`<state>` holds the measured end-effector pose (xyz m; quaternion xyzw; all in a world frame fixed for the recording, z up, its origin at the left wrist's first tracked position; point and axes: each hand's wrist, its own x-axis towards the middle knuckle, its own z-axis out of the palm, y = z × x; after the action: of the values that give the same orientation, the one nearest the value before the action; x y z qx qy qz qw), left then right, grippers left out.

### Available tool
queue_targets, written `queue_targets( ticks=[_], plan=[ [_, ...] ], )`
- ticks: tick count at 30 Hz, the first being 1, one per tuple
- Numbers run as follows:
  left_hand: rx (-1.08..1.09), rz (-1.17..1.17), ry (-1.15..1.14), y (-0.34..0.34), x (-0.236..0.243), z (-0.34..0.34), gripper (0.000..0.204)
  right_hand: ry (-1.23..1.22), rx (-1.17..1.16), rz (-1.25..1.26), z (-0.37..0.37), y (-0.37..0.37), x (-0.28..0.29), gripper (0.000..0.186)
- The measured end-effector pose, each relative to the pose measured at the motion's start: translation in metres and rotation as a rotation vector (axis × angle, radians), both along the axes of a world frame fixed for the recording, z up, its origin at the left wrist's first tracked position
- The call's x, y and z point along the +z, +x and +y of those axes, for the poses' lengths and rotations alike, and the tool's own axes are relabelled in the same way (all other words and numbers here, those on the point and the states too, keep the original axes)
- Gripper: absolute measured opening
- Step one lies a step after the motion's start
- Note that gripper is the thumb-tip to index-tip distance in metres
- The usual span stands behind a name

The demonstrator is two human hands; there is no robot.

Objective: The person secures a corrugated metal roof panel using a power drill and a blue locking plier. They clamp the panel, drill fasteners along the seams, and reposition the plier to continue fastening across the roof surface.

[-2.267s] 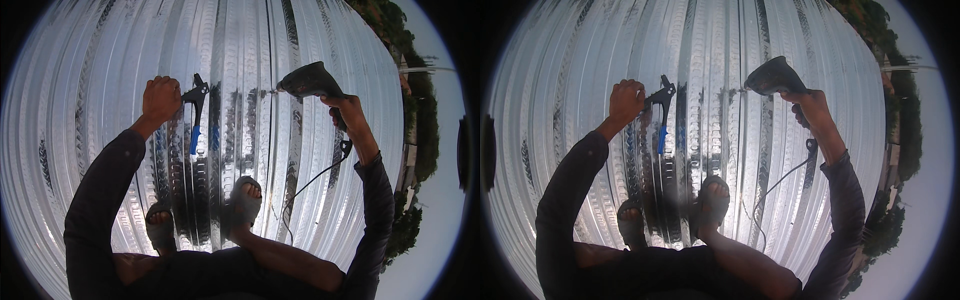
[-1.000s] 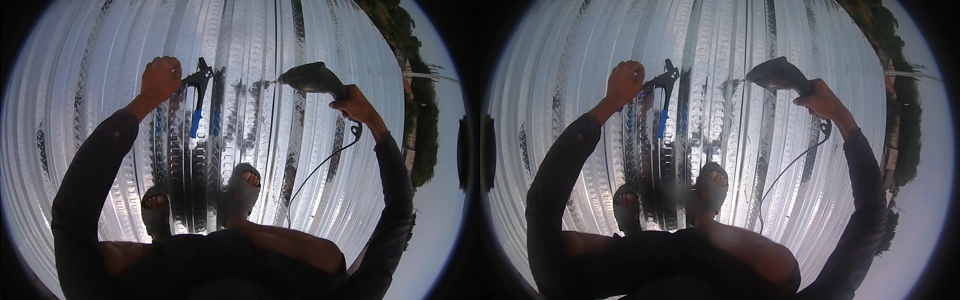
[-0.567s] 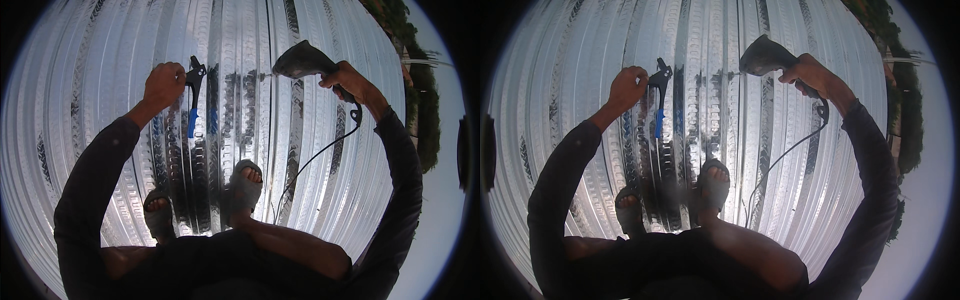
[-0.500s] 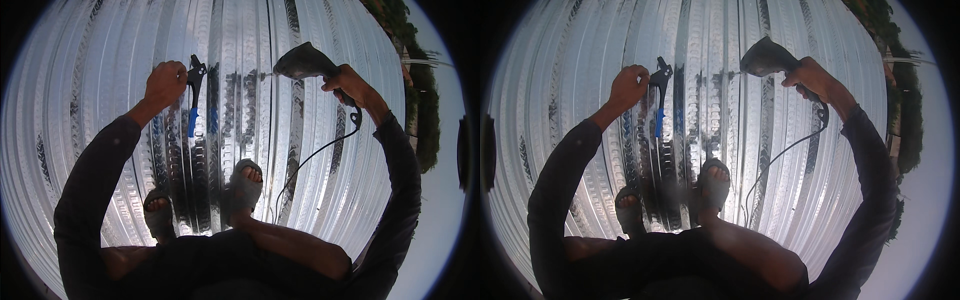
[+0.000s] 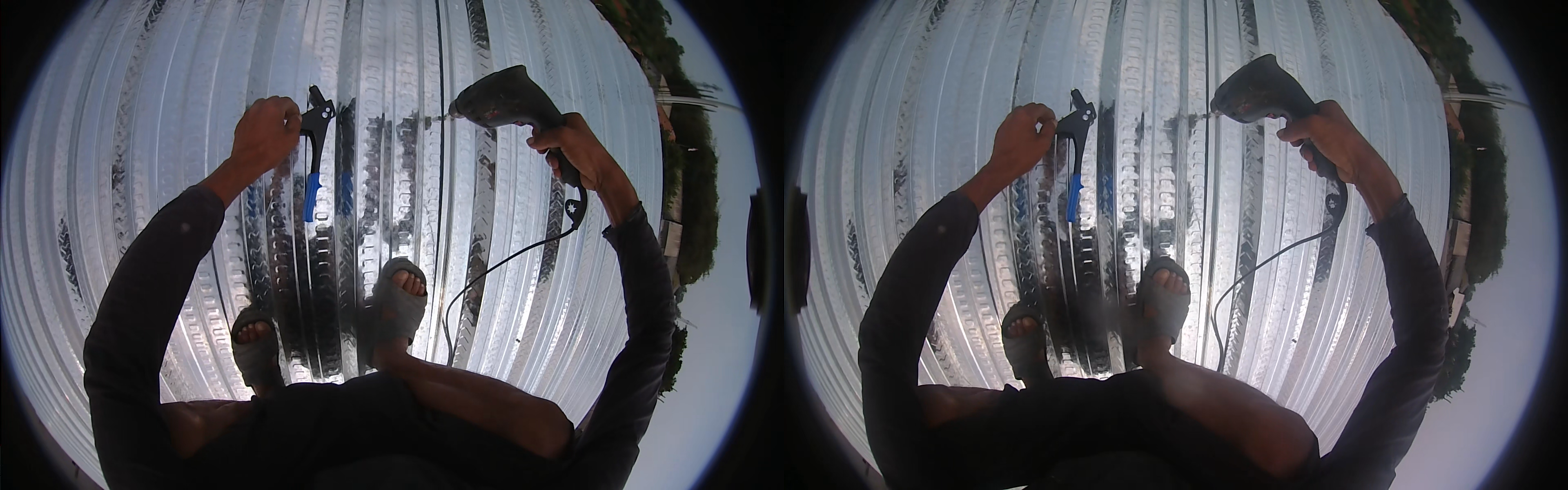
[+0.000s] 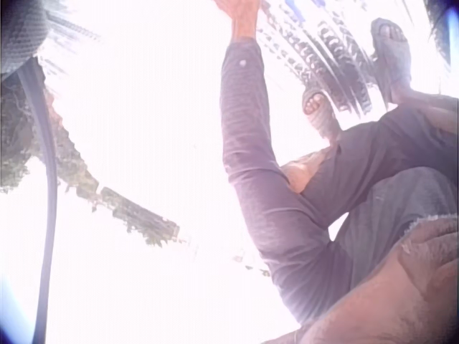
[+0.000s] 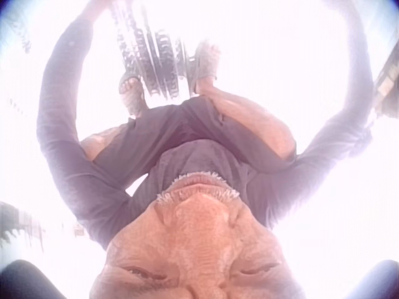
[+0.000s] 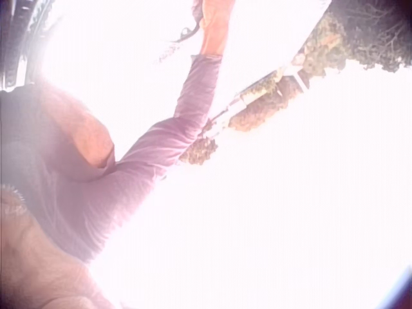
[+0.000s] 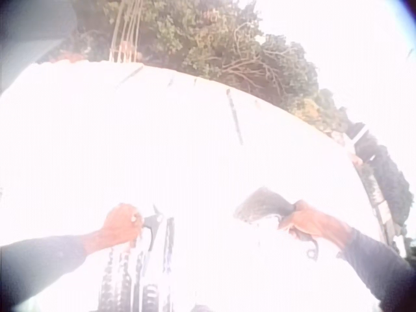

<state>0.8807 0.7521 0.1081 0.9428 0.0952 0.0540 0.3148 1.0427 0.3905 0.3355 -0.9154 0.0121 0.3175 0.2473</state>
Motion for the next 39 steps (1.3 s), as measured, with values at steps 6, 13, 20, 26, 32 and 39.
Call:
queue_targets(
  ticks=[6,13,20,26,32,39],
  plan=[
    [0.012,0.024,0.017,-0.006,0.0,0.002,0.016,-0.071,0.108,-0.04,0.004,-0.004,-0.004,0.029],
    [-0.005,0.107,-0.003,-0.007,0.002,0.009,0.018,0.053,0.15,-0.084,0.0,0.006,0.004,0.026],
    [0.027,0.136,-0.079,-0.006,0.0,0.01,0.018,0.02,0.146,-0.072,-0.017,0.018,0.003,0.026],
    [0.05,0.116,-0.101,-0.004,-0.003,0.01,0.019,0.062,0.044,-0.075,-0.039,0.023,0.002,0.031],
    [0.066,0.092,-0.058,-0.003,-0.016,0.015,0.02,0.176,-0.048,-0.026,-0.056,0.02,-0.007,0.043],
    [0.021,-0.132,0.006,0.004,-0.023,0.032,0.024,0.229,-0.131,0.012,-0.054,0.003,-0.007,0.044]
  ],
)
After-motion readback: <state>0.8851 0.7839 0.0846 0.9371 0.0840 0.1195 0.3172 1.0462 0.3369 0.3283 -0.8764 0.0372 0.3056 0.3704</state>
